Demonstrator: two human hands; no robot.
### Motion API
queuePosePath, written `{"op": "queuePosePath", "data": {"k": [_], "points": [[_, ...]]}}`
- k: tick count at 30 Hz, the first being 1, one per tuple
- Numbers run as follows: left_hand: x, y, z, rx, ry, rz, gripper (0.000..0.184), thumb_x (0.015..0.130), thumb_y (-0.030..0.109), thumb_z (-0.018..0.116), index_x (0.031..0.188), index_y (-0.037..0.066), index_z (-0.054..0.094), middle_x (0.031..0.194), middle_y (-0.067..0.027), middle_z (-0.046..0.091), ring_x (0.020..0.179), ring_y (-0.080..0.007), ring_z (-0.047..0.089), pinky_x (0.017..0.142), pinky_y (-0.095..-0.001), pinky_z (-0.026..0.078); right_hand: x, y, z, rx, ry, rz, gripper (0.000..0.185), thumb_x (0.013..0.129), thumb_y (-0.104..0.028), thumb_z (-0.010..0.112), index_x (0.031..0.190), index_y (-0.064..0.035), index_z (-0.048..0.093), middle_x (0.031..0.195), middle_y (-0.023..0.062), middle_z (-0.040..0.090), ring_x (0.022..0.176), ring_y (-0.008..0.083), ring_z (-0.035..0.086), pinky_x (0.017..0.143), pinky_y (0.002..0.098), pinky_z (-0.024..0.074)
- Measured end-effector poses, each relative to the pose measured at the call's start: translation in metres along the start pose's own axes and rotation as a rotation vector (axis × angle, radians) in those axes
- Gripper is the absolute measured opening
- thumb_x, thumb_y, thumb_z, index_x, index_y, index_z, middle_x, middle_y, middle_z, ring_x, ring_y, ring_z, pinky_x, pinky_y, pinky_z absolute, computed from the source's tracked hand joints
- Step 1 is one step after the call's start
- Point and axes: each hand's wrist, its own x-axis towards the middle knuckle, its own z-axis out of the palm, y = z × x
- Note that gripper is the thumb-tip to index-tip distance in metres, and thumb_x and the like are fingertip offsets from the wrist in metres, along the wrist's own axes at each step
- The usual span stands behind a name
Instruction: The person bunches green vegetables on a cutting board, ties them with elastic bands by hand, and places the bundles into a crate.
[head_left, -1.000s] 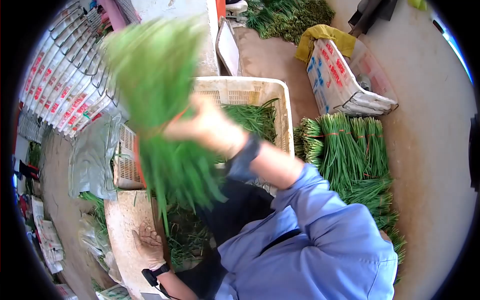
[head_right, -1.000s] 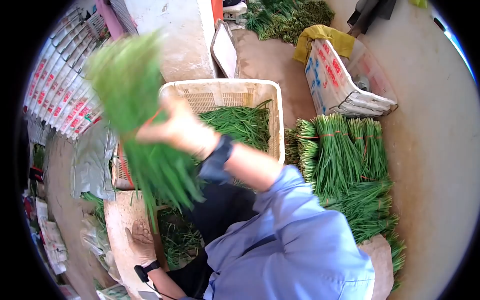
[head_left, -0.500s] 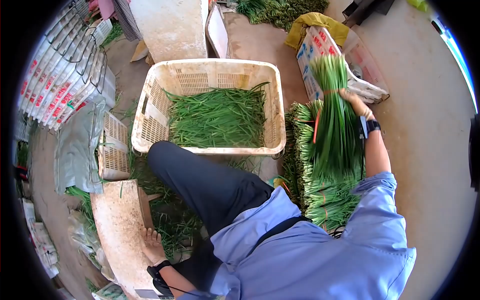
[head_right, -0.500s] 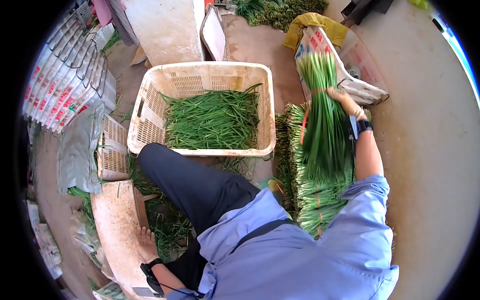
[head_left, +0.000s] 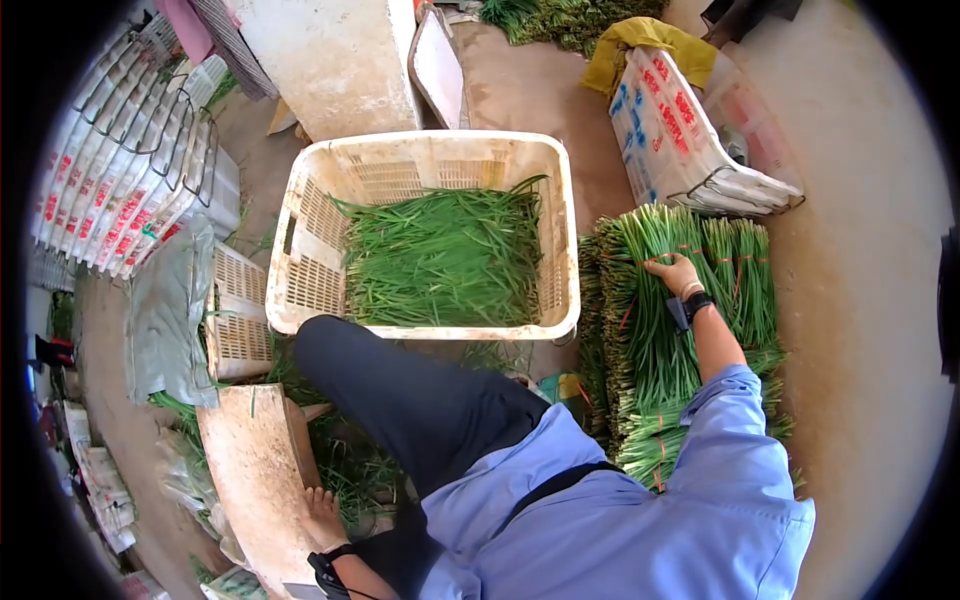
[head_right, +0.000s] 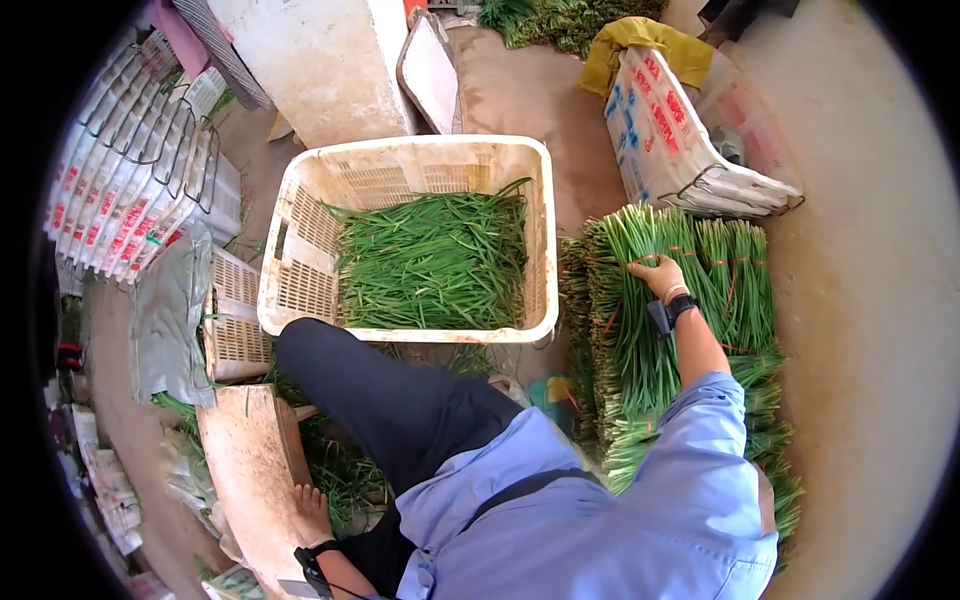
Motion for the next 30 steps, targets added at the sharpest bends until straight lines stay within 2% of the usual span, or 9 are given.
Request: {"op": "queuePosePath", "data": {"k": [3, 7, 15, 18, 19, 22, 23, 26, 30], "points": [[-0.008, -0.003, -0.005, 0.015, -0.07, -0.035, 0.049, 0.108, 0.052, 0.056, 0.134, 0.011, 0.06, 0.121, -0.0063, 0.063, 0.114, -0.0278, 0.055, 0.109, -0.0476, 0.039, 0.006, 0.0, 0.048, -0.247, 0.071, 0.015, 0.074, 0.078, -0.054, 0.09, 0.122, -0.0001, 0.064, 0.121, 0.0282, 0.074, 0.115, 0.0447, 0.07, 0.098, 0.0484, 0.0571], [-0.022, -0.007, 0.019, 0.134, -0.019, -0.041, 0.042, 0.109, 0.051, 0.056, 0.126, 0.014, 0.062, 0.117, -0.0048, 0.064, 0.109, -0.0266, 0.056, 0.107, -0.051, 0.037, 0.001, -0.032, 0.085, -0.495, 0.143, 0.106, 0.065, 0.083, -0.051, 0.088, 0.124, -0.0065, 0.063, 0.129, 0.0173, 0.07, 0.119, 0.035, 0.07, 0.098, 0.0467, 0.0585], [-0.013, -0.015, 0.016, 0.193, -0.005, -0.063, 0.05, 0.104, 0.05, 0.064, 0.136, 0.011, 0.06, 0.125, -0.0122, 0.063, 0.118, -0.0334, 0.059, 0.108, -0.0537, 0.044, -0.01, -0.032, 0.079, -0.485, 0.169, 0.137, 0.084, 0.08, -0.054, 0.089, 0.137, -0.0054, 0.05, 0.128, 0.0179, 0.07, 0.12, 0.035, 0.07, 0.098, 0.0493, 0.0584], [-0.018, -0.012, 0.013, 0.191, -0.029, -0.068, 0.041, 0.102, 0.046, 0.069, 0.126, 0.013, 0.065, 0.114, -0.0093, 0.066, 0.114, -0.0338, 0.063, 0.103, -0.0519, 0.048, -0.002, -0.022, 0.067, -0.422, 0.029, 0.076, 0.094, 0.079, -0.054, 0.087, 0.142, 0.0009, 0.044, 0.131, 0.023, 0.072, 0.123, 0.0381, 0.069, 0.101, 0.0487, 0.057], [-0.024, -0.009, 0.021, 0.149, 0.016, -0.064, 0.028, 0.103, 0.041, 0.068, 0.108, 0.013, 0.067, 0.093, -0.0053, 0.066, 0.097, -0.0296, 0.068, 0.092, -0.049, 0.053, 0.002, -0.02, 0.062, -0.437, 0.018, 0.068, 0.102, 0.075, -0.057, 0.087, 0.147, -0.0007, 0.043, 0.131, 0.0202, 0.073, 0.12, 0.0372, 0.072, 0.1, 0.0478, 0.0583], [-0.025, -0.011, 0.014, 0.122, 0.006, 0.0, 0.024, 0.106, 0.034, 0.066, 0.094, 0.013, 0.065, 0.075, -0.0018, 0.06, 0.076, -0.024, 0.067, 0.077, -0.0447, 0.055, 0.004, -0.053, 0.038, -0.526, 0.015, 0.064, 0.088, 0.077, -0.059, 0.085, 0.136, 0.0013, 0.06, 0.133, 0.022, 0.072, 0.124, 0.0389, 0.069, 0.102, 0.0482, 0.057], [-0.03, -0.008, 0.021, 0.143, 0.048, 0.023, 0.026, 0.107, 0.031, 0.065, 0.087, 0.015, 0.06, 0.065, 0.001, 0.051, 0.066, -0.0221, 0.06, 0.074, -0.047, 0.055, 0.006, -0.067, 0.039, -0.522, 0.124, -0.002, 0.082, 0.08, -0.058, 0.084, 0.134, 0.0008, 0.062, 0.131, 0.0227, 0.072, 0.123, 0.04, 0.068, 0.102, 0.0485, 0.0568], [-0.032, -0.006, 0.021, 0.185, 0.086, 0.07, 0.026, 0.106, 0.027, 0.067, 0.085, 0.014, 0.059, 0.061, 0.0012, 0.046, 0.056, -0.0208, 0.055, 0.062, -0.0409, 0.055, 0.044, -0.081, 0.057, -0.417, 0.406, -0.323, 0.062, 0.091, -0.042, 0.078, 0.138, -0.003, 0.065, 0.127, 0.0219, 0.071, 0.121, 0.0408, 0.067, 0.101, 0.0486, 0.0552], [-0.075, 0.036, 0.069, 0.362, 0.173, 0.249, 0.041, 0.103, 0.036, 0.072, 0.07, 0.014, 0.058, 0.064, 0.0032, 0.043, 0.057, -0.0121, 0.045, 0.057, -0.0328, 0.042, 0.015, -0.181, 0.095, -0.19, 0.33, -0.74, 0.052, 0.095, -0.026, 0.077, 0.14, -0.0022, 0.065, 0.13, 0.0196, 0.071, 0.119, 0.0351, 0.069, 0.104, 0.0441, 0.0551]]}}
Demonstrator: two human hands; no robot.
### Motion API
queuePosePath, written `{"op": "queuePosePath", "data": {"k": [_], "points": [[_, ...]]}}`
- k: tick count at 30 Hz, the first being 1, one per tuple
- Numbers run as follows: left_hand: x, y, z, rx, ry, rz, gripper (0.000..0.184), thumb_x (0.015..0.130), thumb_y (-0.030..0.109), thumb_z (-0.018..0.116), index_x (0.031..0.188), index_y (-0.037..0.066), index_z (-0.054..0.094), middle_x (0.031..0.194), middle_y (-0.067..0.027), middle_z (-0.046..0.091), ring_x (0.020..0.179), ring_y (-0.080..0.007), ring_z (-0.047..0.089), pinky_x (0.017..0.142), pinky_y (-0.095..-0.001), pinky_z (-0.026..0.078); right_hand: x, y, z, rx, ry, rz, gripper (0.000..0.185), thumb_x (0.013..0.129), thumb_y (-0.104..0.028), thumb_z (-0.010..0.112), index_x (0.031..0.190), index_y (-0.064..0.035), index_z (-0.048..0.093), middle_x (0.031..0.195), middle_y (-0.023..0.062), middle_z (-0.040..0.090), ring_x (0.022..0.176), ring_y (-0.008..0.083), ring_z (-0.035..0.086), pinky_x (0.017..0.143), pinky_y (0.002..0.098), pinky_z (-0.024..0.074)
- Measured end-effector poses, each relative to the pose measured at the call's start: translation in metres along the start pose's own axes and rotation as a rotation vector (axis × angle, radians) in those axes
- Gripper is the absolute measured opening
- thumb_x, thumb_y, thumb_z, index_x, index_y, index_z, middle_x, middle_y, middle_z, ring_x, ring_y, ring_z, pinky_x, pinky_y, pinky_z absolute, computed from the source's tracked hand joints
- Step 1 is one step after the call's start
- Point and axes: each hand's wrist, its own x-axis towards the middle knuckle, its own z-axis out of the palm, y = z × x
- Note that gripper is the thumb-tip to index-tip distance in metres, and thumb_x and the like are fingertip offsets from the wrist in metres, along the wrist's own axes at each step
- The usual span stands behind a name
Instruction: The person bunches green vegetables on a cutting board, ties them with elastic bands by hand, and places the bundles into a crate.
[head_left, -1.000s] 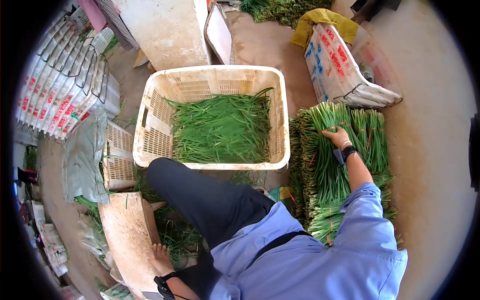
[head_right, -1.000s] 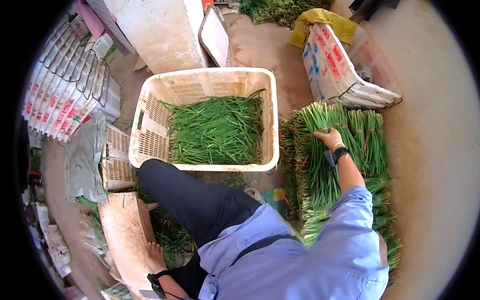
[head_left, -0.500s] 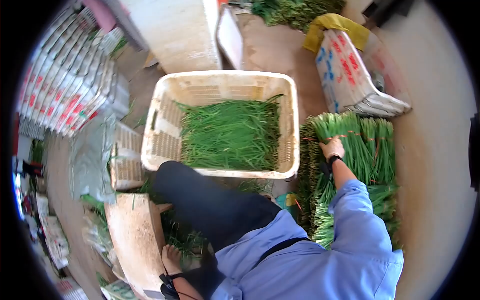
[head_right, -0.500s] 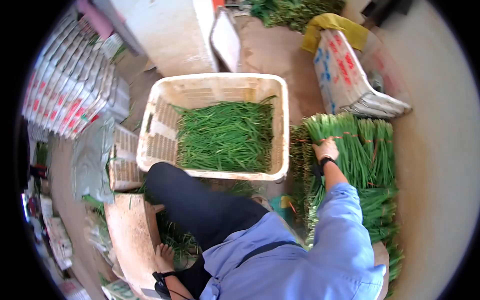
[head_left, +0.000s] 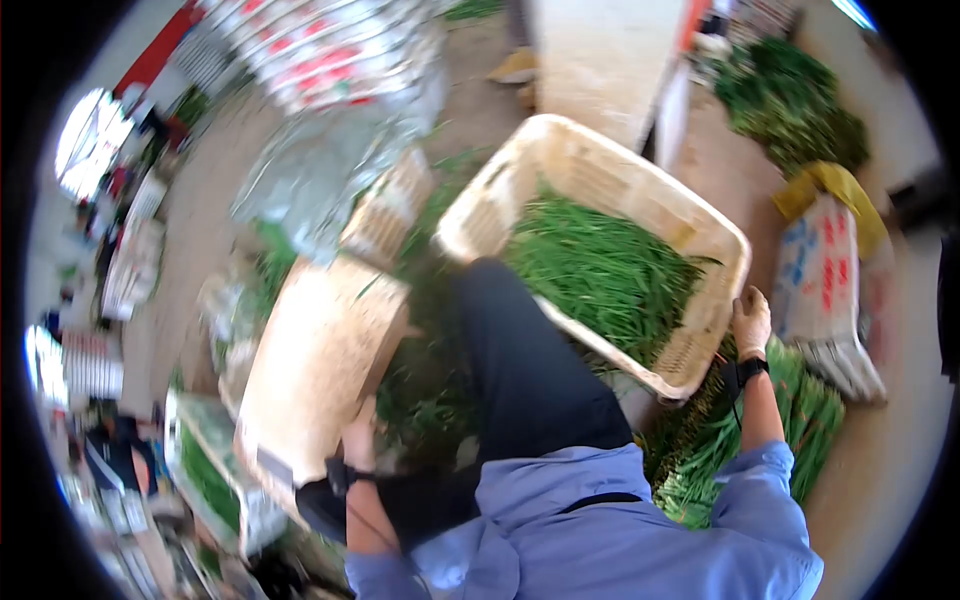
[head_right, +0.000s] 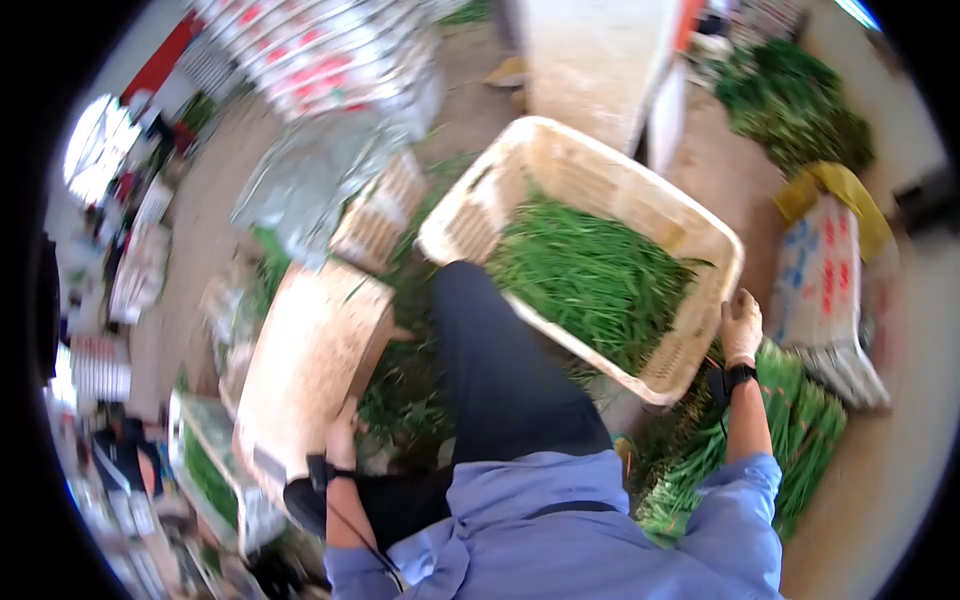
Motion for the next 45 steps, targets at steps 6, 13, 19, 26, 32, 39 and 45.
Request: {"op": "queuePosePath", "data": {"k": [6, 13, 19, 26, 32, 39, 45], "points": [[-0.027, -0.018, -0.02, -0.081, 0.175, 0.022, 0.036, 0.103, 0.02, 0.073, 0.07, 0.009, 0.061, 0.061, 0.0009, 0.053, 0.054, -0.0137, 0.056, 0.055, -0.0292, 0.045, -0.045, -0.162, 0.059, 0.634, -0.665, -0.199, 0.056, 0.099, -0.027, 0.08, 0.143, 0.0024, 0.062, 0.133, 0.0185, 0.071, 0.121, 0.0283, 0.069, 0.107, 0.0417, 0.0533], [-0.048, -0.041, -0.066, -0.521, 0.34, 0.003, 0.042, 0.106, 0.025, 0.071, 0.068, 0.011, 0.058, 0.056, 0.0007, 0.047, 0.051, -0.0163, 0.054, 0.059, -0.033, 0.052, -0.138, -0.224, 0.093, 0.36, -0.825, -0.483, 0.072, 0.091, -0.023, 0.081, 0.154, -0.0037, 0.051, 0.136, 0.024, 0.068, 0.124, 0.0383, 0.067, 0.106, 0.0434, 0.0532], [-0.039, -0.054, -0.075, -0.677, 0.363, 0.01, 0.038, 0.107, 0.025, 0.065, 0.071, 0.015, 0.057, 0.058, 0.0008, 0.046, 0.053, -0.0175, 0.051, 0.062, -0.0352, 0.052, -0.136, -0.236, 0.077, 0.085, -0.654, -0.515, 0.039, 0.097, -0.023, 0.07, 0.132, -0.0081, 0.062, 0.104, 0.0263, 0.073, 0.095, 0.0488, 0.07, 0.081, 0.0556, 0.0567], [-0.081, -0.025, -0.129, -0.794, 0.586, 0.51, 0.024, 0.108, 0.02, 0.066, 0.09, 0.005, 0.07, 0.073, -0.0058, 0.065, 0.07, -0.0223, 0.066, 0.078, -0.0399, 0.059, -0.138, -0.231, 0.091, -0.037, -0.629, -0.57, 0.032, 0.101, -0.029, 0.065, 0.122, -0.0059, 0.063, 0.102, 0.0266, 0.073, 0.092, 0.0496, 0.069, 0.075, 0.0586, 0.0546], [-0.18, -0.086, -0.211, -0.742, 0.972, 0.462, 0.021, 0.109, 0.019, 0.064, 0.095, 0.004, 0.071, 0.077, -0.0055, 0.07, 0.075, -0.0192, 0.071, 0.08, -0.0364, 0.061, -0.135, -0.227, 0.099, 0.037, -0.622, -0.58, 0.034, 0.102, -0.034, 0.063, 0.114, -0.0027, 0.06, 0.096, 0.0306, 0.071, 0.091, 0.0547, 0.067, 0.076, 0.0622, 0.051], [-0.223, -0.346, -0.189, -0.868, 1.125, -0.301, 0.013, 0.096, 0.018, 0.071, 0.091, 0.007, 0.069, 0.074, -0.0035, 0.065, 0.062, -0.0163, 0.062, 0.058, -0.0331, 0.049, -0.129, -0.23, 0.098, 0.029, -0.723, -0.56, 0.04, 0.104, -0.035, 0.063, 0.128, -0.0031, 0.061, 0.107, 0.0307, 0.073, 0.098, 0.0527, 0.069, 0.08, 0.0562, 0.0535], [-0.195, -0.362, -0.143, -0.879, 1.038, -0.479, 0.017, 0.097, 0.02, 0.072, 0.108, 0.007, 0.071, 0.08, -0.004, 0.071, 0.065, -0.0179, 0.067, 0.06, -0.0332, 0.054, -0.126, -0.23, 0.1, -0.064, -0.701, -0.531, 0.053, 0.105, -0.038, 0.063, 0.144, -0.0016, 0.057, 0.11, 0.0292, 0.075, 0.098, 0.0489, 0.072, 0.081, 0.0532, 0.0549]]}}
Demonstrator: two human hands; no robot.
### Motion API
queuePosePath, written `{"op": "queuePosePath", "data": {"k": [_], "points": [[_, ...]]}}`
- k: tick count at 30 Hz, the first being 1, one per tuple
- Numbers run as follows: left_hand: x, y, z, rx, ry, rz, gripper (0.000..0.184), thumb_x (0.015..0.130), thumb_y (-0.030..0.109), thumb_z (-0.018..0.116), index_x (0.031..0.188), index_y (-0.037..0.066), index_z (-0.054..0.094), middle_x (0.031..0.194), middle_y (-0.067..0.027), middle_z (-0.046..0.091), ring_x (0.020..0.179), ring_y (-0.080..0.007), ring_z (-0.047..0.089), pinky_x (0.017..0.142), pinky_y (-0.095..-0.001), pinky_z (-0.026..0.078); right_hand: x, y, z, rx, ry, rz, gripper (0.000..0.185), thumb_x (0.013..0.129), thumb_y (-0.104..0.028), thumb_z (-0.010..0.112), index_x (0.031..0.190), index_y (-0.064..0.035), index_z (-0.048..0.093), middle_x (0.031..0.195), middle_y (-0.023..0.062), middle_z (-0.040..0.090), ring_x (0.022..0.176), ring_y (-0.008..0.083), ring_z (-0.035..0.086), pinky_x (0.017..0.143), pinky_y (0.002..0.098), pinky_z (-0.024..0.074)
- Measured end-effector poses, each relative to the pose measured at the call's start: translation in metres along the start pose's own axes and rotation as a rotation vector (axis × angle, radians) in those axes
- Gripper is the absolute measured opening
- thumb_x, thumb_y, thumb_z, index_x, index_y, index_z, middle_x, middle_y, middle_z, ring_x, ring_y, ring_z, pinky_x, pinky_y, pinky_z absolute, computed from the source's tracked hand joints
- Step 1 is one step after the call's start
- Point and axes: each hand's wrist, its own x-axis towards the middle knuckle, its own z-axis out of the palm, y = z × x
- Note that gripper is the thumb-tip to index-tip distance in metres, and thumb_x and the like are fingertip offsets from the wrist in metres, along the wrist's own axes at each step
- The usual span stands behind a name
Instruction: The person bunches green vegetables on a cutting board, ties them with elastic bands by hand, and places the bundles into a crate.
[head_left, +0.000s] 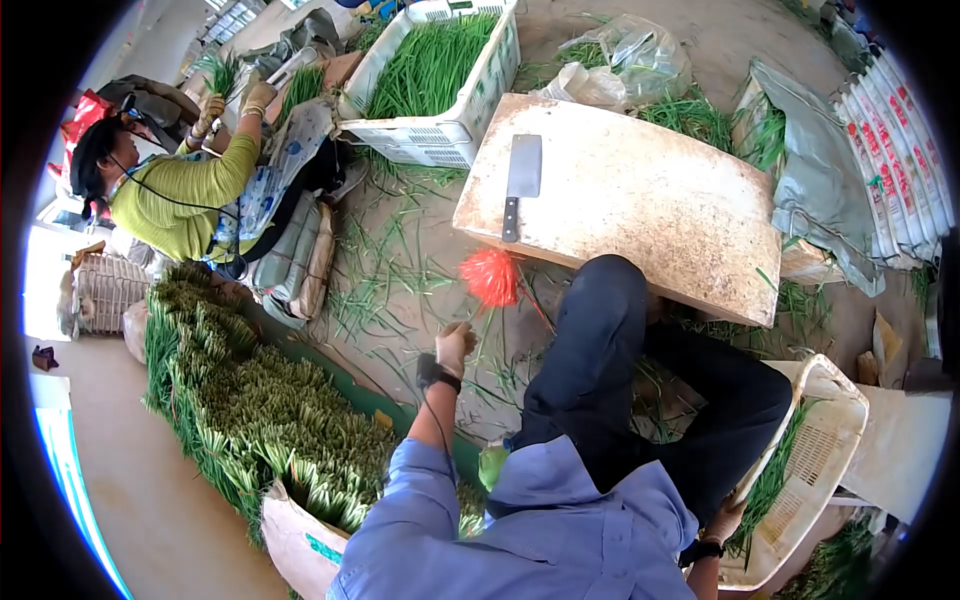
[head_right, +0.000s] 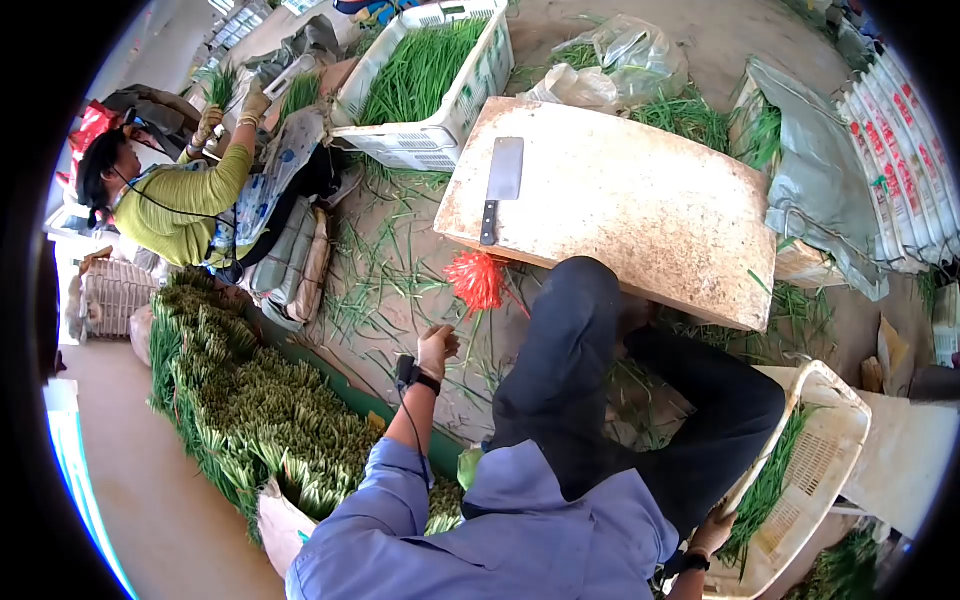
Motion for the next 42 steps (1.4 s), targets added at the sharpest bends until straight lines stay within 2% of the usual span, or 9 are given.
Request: {"op": "queuePosePath", "data": {"k": [6, 9, 12, 16, 19, 27, 35, 37, 42], "points": [[0.023, 0.016, 0.061, 0.147, -0.025, 0.397, 0.037, 0.098, 0.027, 0.079, 0.118, -0.002, 0.07, 0.093, -0.0045, 0.072, 0.078, -0.0129, 0.064, 0.069, -0.0287, 0.053, 0.003, 0.009, 0.008, 0.082, 0.057, -0.016, 0.047, 0.104, -0.038, 0.064, 0.134, -0.0016, 0.06, 0.109, 0.0288, 0.074, 0.099, 0.0495, 0.071, 0.083, 0.0537, 0.0539], [0.004, 0.041, 0.079, 0.566, 0.079, 0.555, 0.041, 0.094, 0.029, 0.083, 0.119, -0.002, 0.071, 0.092, -0.0071, 0.072, 0.079, -0.0151, 0.067, 0.074, -0.0313, 0.056, 0.004, 0.004, 0.005, 0.07, 0.013, 0.04, 0.046, 0.104, -0.04, 0.064, 0.13, -0.0026, 0.06, 0.109, 0.0289, 0.074, 0.099, 0.0495, 0.071, 0.083, 0.0543, 0.0535], [0.023, 0.042, 0.088, 0.701, 0.186, 0.577, 0.028, 0.09, 0.027, 0.086, 0.1, 0.002, 0.077, 0.08, -0.0068, 0.074, 0.071, -0.0167, 0.067, 0.072, -0.0336, 0.057, 0.011, 0.027, 0.019, 0.076, 0.065, 0.008, 0.045, 0.104, -0.04, 0.064, 0.129, -0.0034, 0.059, 0.107, 0.0288, 0.074, 0.096, 0.0497, 0.07, 0.082, 0.0547, 0.0535], [0.035, 0.046, 0.088, 0.438, 0.146, 0.654, 0.01, 0.096, 0.013, 0.078, 0.093, 0.004, 0.079, 0.076, 0.0023, 0.069, 0.068, -0.0062, 0.057, 0.064, -0.0273, 0.049, 0.011, 0.017, 0.013, 0.169, -0.02, 0.18, 0.052, 0.096, -0.02, 0.077, 0.139, 0.0008, 0.056, 0.121, 0.0106, 0.076, 0.102, 0.0214, 0.071, 0.09, 0.0353, 0.0546], [0.011, 0.073, 0.083, 0.05, -0.03, 0.64, 0.008, 0.101, 0.009, 0.075, 0.096, 0.003, 0.078, 0.081, 0.006, 0.066, 0.072, -0.0044, 0.053, 0.063, -0.0241, 0.043, 0.019, 0.048, 0.031, 0.144, 0.07, -0.023, 0.041, 0.103, -0.04, 0.063, 0.124, -0.004, 0.06, 0.1, 0.0296, 0.073, 0.091, 0.0527, 0.069, 0.077, 0.055, 0.0532], [-0.134, 0.236, 0.133, -0.216, -0.321, 0.85, 0.013, 0.104, 0.009, 0.072, 0.093, 0.003, 0.075, 0.079, -0.0016, 0.07, 0.068, -0.0085, 0.06, 0.067, -0.0258, 0.051, 0.003, 0.01, 0.019, -0.068, 0.138, 0.045, 0.033, 0.099, -0.032, 0.063, 0.119, -0.006, 0.06, 0.096, 0.0303, 0.073, 0.09, 0.0526, 0.071, 0.075, 0.0602, 0.0542], [-0.263, 0.309, 0.285, -0.489, -1.225, 0.844, 0.018, 0.11, 0.015, 0.062, 0.113, 0.0, 0.071, 0.089, -0.0122, 0.074, 0.08, -0.0224, 0.069, 0.078, -0.0358, 0.057, -0.011, -0.021, 0.006, -0.078, 0.177, 0.083, 0.021, 0.096, -0.027, 0.064, 0.102, -0.0092, 0.056, 0.088, 0.0249, 0.072, 0.083, 0.0512, 0.069, 0.072, 0.062, 0.0534], [-0.248, 0.286, 0.331, -0.367, -1.188, 0.584, 0.018, 0.109, 0.017, 0.064, 0.107, 0.003, 0.074, 0.086, -0.0078, 0.072, 0.077, -0.0187, 0.068, 0.076, -0.0335, 0.055, -0.011, -0.017, 0.01, -0.08, 0.217, 0.052, 0.02, 0.093, -0.024, 0.066, 0.1, -0.0092, 0.056, 0.088, 0.0246, 0.071, 0.083, 0.0503, 0.069, 0.071, 0.0612, 0.0538], [-0.095, 0.172, 0.394, 0.307, -0.881, 0.443, 0.015, 0.102, 0.023, 0.069, 0.095, 0.012, 0.074, 0.075, 0.0027, 0.063, 0.065, -0.0114, 0.059, 0.061, -0.0299, 0.051, -0.017, -0.02, 0.007, -0.033, 0.243, 0.052, 0.018, 0.093, -0.024, 0.068, 0.1, -0.0076, 0.062, 0.091, 0.0238, 0.074, 0.082, 0.0467, 0.071, 0.071, 0.058, 0.057]]}}
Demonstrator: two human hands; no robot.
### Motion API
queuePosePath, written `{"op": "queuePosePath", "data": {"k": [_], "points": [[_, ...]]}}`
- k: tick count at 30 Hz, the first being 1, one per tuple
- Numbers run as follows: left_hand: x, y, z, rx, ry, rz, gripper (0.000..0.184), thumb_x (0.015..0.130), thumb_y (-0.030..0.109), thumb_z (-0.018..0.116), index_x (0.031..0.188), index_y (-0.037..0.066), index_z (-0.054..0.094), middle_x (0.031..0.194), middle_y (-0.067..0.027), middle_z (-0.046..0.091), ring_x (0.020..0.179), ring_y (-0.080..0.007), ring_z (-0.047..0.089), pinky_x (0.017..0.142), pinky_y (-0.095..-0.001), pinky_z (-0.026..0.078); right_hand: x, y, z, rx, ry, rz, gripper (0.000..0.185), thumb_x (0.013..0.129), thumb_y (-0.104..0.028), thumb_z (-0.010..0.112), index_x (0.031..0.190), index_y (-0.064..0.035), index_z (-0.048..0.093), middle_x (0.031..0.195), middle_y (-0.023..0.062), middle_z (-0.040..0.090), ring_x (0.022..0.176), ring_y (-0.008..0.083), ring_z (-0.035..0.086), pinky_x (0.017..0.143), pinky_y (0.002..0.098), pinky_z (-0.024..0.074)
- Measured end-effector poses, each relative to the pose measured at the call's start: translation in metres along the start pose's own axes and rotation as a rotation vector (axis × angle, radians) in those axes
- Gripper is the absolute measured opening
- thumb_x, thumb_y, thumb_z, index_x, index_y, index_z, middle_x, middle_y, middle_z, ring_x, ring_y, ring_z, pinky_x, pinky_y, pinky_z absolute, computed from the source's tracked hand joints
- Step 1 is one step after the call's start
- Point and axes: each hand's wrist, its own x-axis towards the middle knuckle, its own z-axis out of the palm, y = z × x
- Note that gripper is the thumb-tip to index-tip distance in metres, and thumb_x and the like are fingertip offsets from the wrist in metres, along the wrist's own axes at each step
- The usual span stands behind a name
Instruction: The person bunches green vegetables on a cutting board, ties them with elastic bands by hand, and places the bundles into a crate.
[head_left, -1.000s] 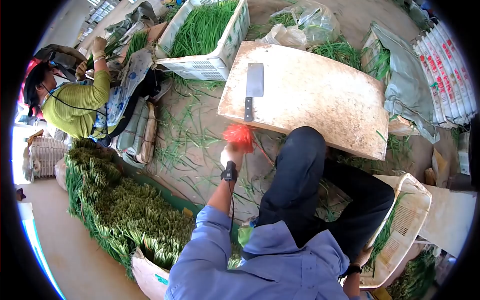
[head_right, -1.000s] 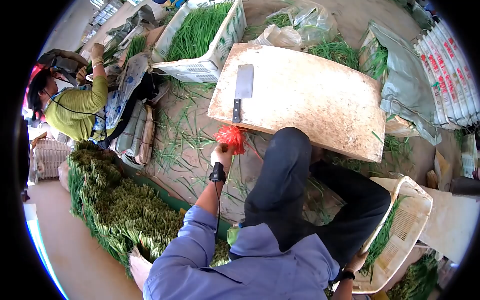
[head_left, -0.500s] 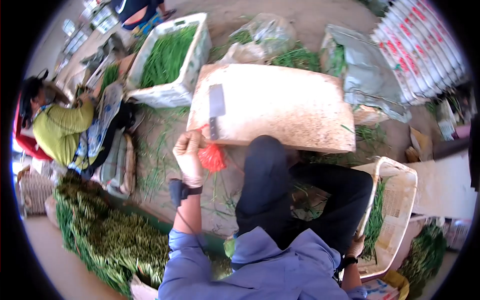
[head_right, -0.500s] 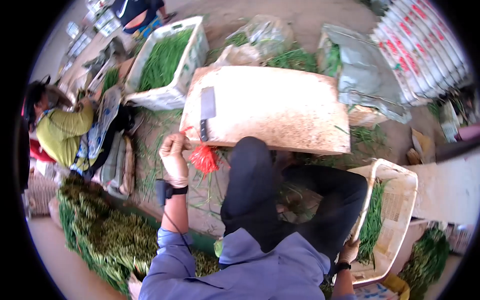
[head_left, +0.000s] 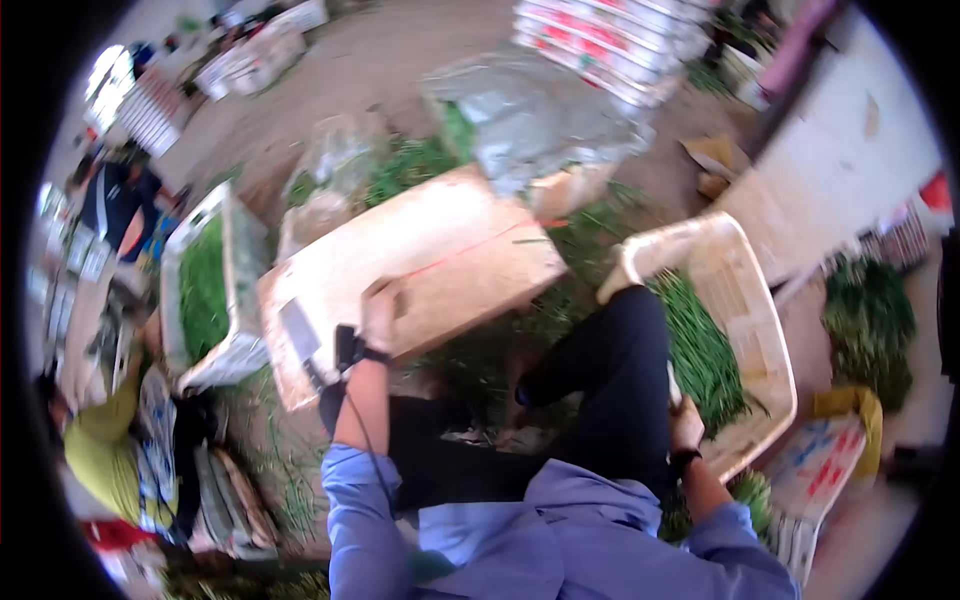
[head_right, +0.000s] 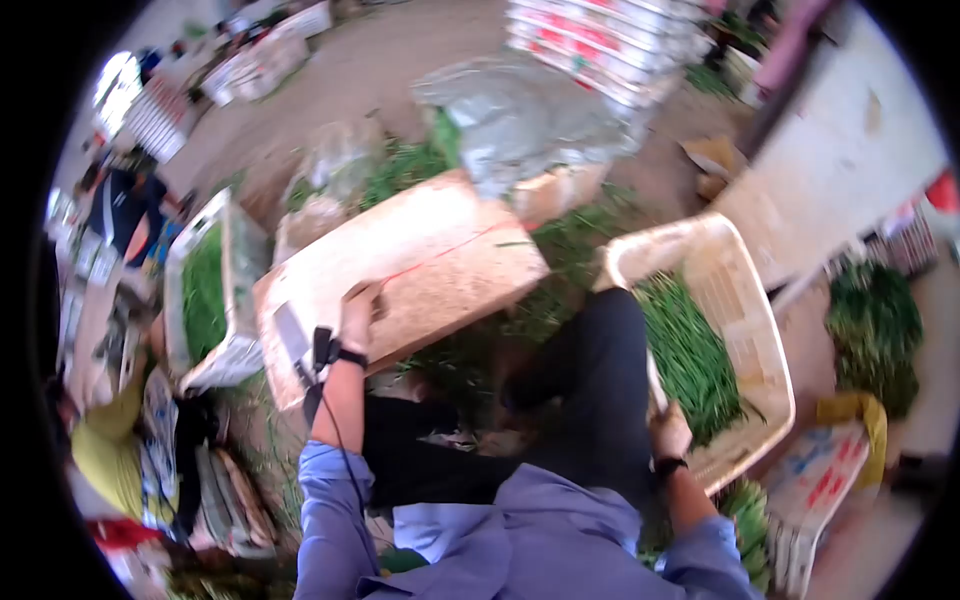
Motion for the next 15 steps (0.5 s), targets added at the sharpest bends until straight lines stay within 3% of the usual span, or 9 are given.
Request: {"op": "queuePosePath", "data": {"k": [1, 2, 3, 5, 6, 8, 11, 13, 15], "points": [[0.008, -0.027, -0.014, 0.043, -0.029, -0.063, 0.014, 0.101, 0.023, 0.068, 0.095, 0.011, 0.074, 0.074, 0.0035, 0.061, 0.064, -0.0102, 0.056, 0.059, -0.029, 0.049, -0.001, -0.006, -0.009, 0.029, -0.039, 0.011, 0.016, 0.094, -0.021, 0.067, 0.101, -0.008, 0.063, 0.091, 0.0231, 0.074, 0.083, 0.0467, 0.072, 0.072, 0.0571, 0.0576], [0.005, -0.042, -0.011, 0.083, 0.12, -0.053, 0.014, 0.098, 0.015, 0.069, 0.086, 0.008, 0.075, 0.066, 0.0066, 0.054, 0.055, -0.0086, 0.047, 0.049, -0.0287, 0.038, -0.002, 0.003, -0.001, 0.129, 0.018, -0.009, 0.022, 0.095, -0.027, 0.072, 0.098, -0.0091, 0.06, 0.091, 0.024, 0.071, 0.086, 0.049, 0.068, 0.072, 0.0581, 0.0536], [0.021, -0.075, -0.037, 0.285, 0.102, -0.021, 0.015, 0.098, 0.015, 0.069, 0.085, 0.009, 0.074, 0.064, 0.0067, 0.052, 0.052, -0.0091, 0.047, 0.047, -0.0295, 0.038, -0.002, -0.005, -0.01, 0.126, -0.025, 0.008, 0.018, 0.094, -0.023, 0.07, 0.099, -0.0092, 0.061, 0.09, 0.0227, 0.071, 0.085, 0.0476, 0.069, 0.073, 0.0578, 0.0545], [0.019, -0.093, -0.053, 0.22, 0.242, -0.208, 0.015, 0.099, 0.023, 0.07, 0.09, 0.012, 0.072, 0.07, 0.0016, 0.061, 0.05, -0.0142, 0.052, 0.043, -0.0304, 0.039, -0.001, -0.007, -0.013, 0.115, 0.008, -0.018, 0.012, 0.09, -0.018, 0.066, 0.098, -0.009, 0.061, 0.088, 0.0197, 0.071, 0.082, 0.0444, 0.07, 0.073, 0.0562, 0.0562], [0.015, -0.083, -0.057, 0.061, 0.253, -0.399, 0.019, 0.1, 0.031, 0.069, 0.095, 0.013, 0.072, 0.073, -0.0013, 0.064, 0.054, -0.0184, 0.056, 0.047, -0.0308, 0.045, 0.0, -0.006, -0.009, 0.081, -0.005, -0.016, 0.014, 0.09, -0.017, 0.066, 0.101, -0.0093, 0.062, 0.086, 0.0186, 0.07, 0.079, 0.0429, 0.07, 0.071, 0.0548, 0.0562], [0.011, -0.069, -0.058, 0.101, 0.244, -0.467, 0.024, 0.102, 0.039, 0.066, 0.097, 0.016, 0.068, 0.082, 0.0007, 0.065, 0.071, -0.0193, 0.063, 0.063, -0.0335, 0.052, 0.0, -0.005, -0.011, 0.065, -0.017, -0.051, 0.02, 0.088, -0.016, 0.067, 0.107, -0.0091, 0.064, 0.085, 0.0157, 0.069, 0.078, 0.0397, 0.069, 0.07, 0.0533, 0.056], [0.019, -0.074, -0.066, 0.156, 0.41, -0.429, 0.027, 0.1, 0.042, 0.069, 0.098, 0.015, 0.068, 0.082, 0.0, 0.061, 0.073, -0.0205, 0.061, 0.064, -0.0334, 0.051, 0.004, -0.006, -0.018, 0.12, -0.006, -0.104, 0.018, 0.086, -0.017, 0.071, 0.1, -0.0098, 0.062, 0.087, 0.0125, 0.066, 0.08, 0.0358, 0.069, 0.069, 0.0496, 0.0572], [0.029, -0.086, -0.085, 0.195, 0.56, -0.382, 0.032, 0.101, 0.043, 0.066, 0.103, 0.012, 0.073, 0.085, -0.0038, 0.066, 0.073, -0.0227, 0.062, 0.067, -0.0404, 0.054, 0.005, -0.004, -0.025, 0.178, -0.032, -0.114, 0.022, 0.086, -0.019, 0.073, 0.103, -0.01, 0.063, 0.089, 0.0121, 0.067, 0.083, 0.0352, 0.069, 0.07, 0.0489, 0.0571], [0.017, -0.066, -0.082, 0.395, 0.556, -0.408, 0.033, 0.099, 0.041, 0.066, 0.109, 0.01, 0.071, 0.089, -0.0083, 0.067, 0.073, -0.0262, 0.061, 0.068, -0.0447, 0.054, 0.011, -0.003, -0.049, 0.276, -0.286, -0.047, 0.049, 0.091, -0.032, 0.078, 0.13, -0.0048, 0.064, 0.109, 0.0179, 0.067, 0.105, 0.0393, 0.067, 0.089, 0.0476, 0.0557]]}}
